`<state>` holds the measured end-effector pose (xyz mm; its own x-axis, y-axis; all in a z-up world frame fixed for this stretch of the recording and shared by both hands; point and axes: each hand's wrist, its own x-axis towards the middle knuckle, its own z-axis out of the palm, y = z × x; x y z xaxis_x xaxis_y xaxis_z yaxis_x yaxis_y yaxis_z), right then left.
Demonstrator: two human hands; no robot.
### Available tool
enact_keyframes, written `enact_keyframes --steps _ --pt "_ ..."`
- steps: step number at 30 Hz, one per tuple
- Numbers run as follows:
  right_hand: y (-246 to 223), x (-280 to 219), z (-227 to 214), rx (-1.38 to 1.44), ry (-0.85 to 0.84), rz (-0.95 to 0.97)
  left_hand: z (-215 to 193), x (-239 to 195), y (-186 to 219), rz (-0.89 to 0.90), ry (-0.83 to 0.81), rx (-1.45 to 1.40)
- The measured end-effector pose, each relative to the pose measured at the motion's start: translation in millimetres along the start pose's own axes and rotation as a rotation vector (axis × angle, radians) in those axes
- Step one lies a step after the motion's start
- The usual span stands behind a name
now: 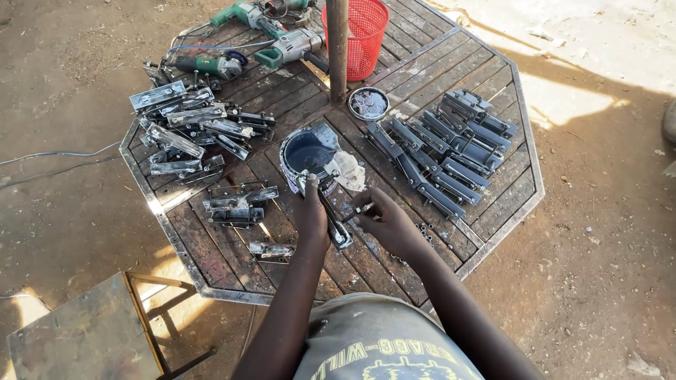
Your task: Applying black sealant or paint to metal brackets using a cloth
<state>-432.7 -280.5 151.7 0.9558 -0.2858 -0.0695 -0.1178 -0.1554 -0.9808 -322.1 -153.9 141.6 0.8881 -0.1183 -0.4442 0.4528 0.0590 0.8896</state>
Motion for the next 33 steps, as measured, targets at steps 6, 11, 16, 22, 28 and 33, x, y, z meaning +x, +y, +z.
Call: enact_keyframes --steps 6,11,16,22,28,33 --pt "0 -2 2 -0.099 0.058 0.026 1 -3 -1 0.008 -0.003 0.016" --pt "-18 -7 5 -0.042 -0.018 -0.010 -4 -1 -4 -0.011 -0.006 0.000" --pt "-5 0 3 -0.181 0.112 0.195 0 -9 5 -0.011 -0.024 0.015" --pt "-10 -5 3 -0.006 0.000 0.036 -3 2 -10 -0.031 -0.043 0.011" --pt "6 -1 1 -0.108 0.085 0.182 -2 -4 0 -0.026 -0.056 0.053" --pt "-2 -9 1 0.173 -0.056 0.123 -8 21 -25 -0.030 -0.006 -0.043"
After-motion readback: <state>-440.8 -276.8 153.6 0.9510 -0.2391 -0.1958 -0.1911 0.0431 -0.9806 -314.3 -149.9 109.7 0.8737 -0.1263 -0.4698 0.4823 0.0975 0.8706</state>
